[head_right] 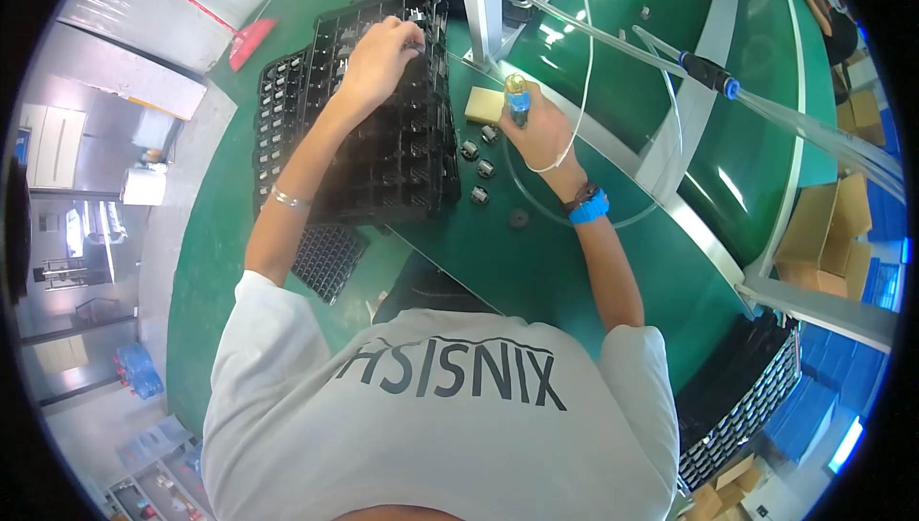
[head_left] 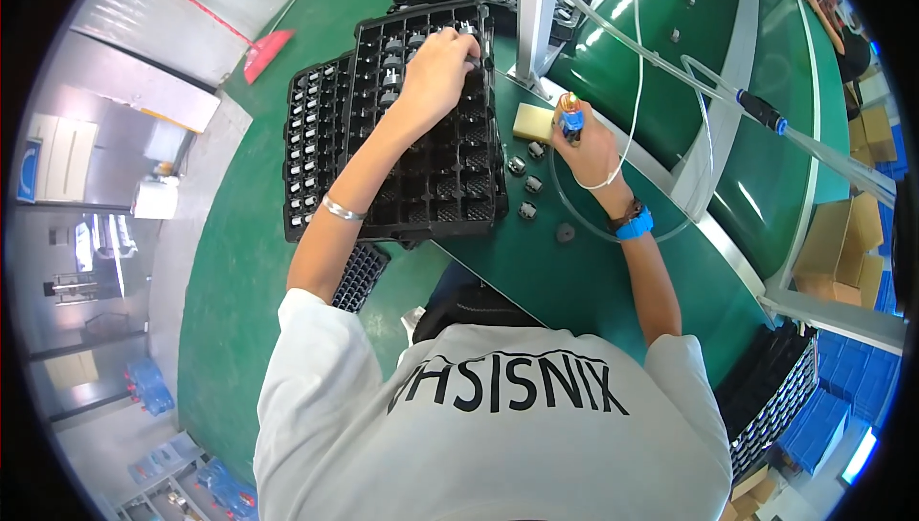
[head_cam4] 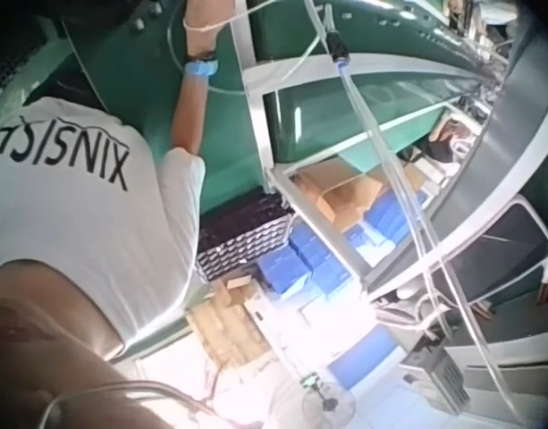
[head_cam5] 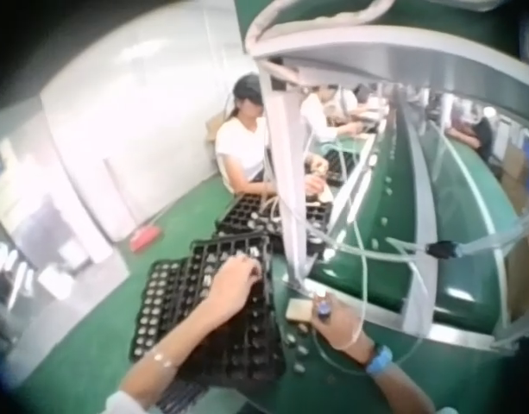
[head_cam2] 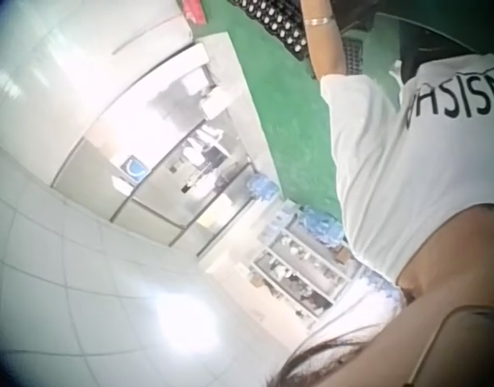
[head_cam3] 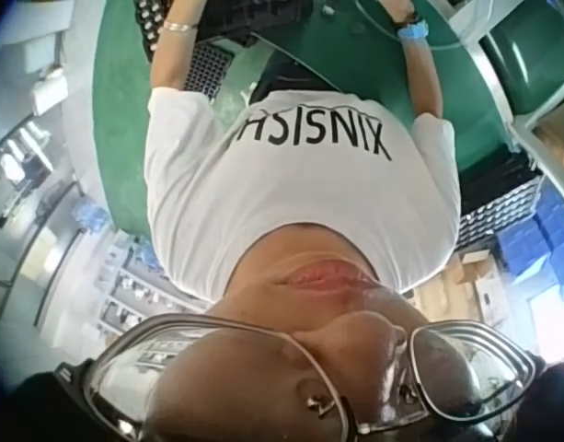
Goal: The person assembles small metal electronic components into a device using a handheld assembly tool.
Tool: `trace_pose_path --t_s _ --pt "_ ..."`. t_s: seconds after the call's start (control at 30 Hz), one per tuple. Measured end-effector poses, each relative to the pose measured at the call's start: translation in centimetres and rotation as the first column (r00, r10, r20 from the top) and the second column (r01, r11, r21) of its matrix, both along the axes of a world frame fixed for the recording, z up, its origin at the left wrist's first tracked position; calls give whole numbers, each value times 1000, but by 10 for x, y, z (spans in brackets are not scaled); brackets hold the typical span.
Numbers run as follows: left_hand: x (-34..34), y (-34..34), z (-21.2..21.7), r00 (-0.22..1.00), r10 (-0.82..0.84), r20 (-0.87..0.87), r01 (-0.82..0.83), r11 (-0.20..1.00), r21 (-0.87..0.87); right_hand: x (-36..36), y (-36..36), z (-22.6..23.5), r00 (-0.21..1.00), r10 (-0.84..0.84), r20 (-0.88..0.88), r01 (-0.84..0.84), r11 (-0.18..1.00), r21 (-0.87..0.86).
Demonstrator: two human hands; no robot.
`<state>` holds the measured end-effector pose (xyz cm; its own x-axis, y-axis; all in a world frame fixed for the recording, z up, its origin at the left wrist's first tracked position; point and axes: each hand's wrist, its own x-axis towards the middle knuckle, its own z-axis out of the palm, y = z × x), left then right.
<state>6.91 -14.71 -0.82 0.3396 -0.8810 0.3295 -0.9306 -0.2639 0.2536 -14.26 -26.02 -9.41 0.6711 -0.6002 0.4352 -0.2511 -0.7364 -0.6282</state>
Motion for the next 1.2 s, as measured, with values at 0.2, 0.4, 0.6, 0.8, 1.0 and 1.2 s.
trace_pose_path --t_s 0.2,0.4,0.6,0.8,1.0,1.2 --pt "-19 23 33 783 -112 -612 31 989 -142 5 0 -2 999 -42 15 42 999 -19" --pt "-58 58 48 261 -225 -939 44 974 -221 5 1 0 998 -64 24 64 998 2" --pt "-84 94 45 -98 -280 -955 -34 960 -278 1 9 3 996 -82 -33 84 996 42" --pt "-117 110 37 -316 -281 -906 -7 956 -294 1 14 5 998 -65 17 65 998 -4" --pt "-142 118 24 -376 -194 -906 11 977 -214 5 4 2 996 -81 22 80 996 48" --pt "-150 124 22 -375 -203 -904 18 974 -226 7 -1 8 988 -118 96 121 992 -23"
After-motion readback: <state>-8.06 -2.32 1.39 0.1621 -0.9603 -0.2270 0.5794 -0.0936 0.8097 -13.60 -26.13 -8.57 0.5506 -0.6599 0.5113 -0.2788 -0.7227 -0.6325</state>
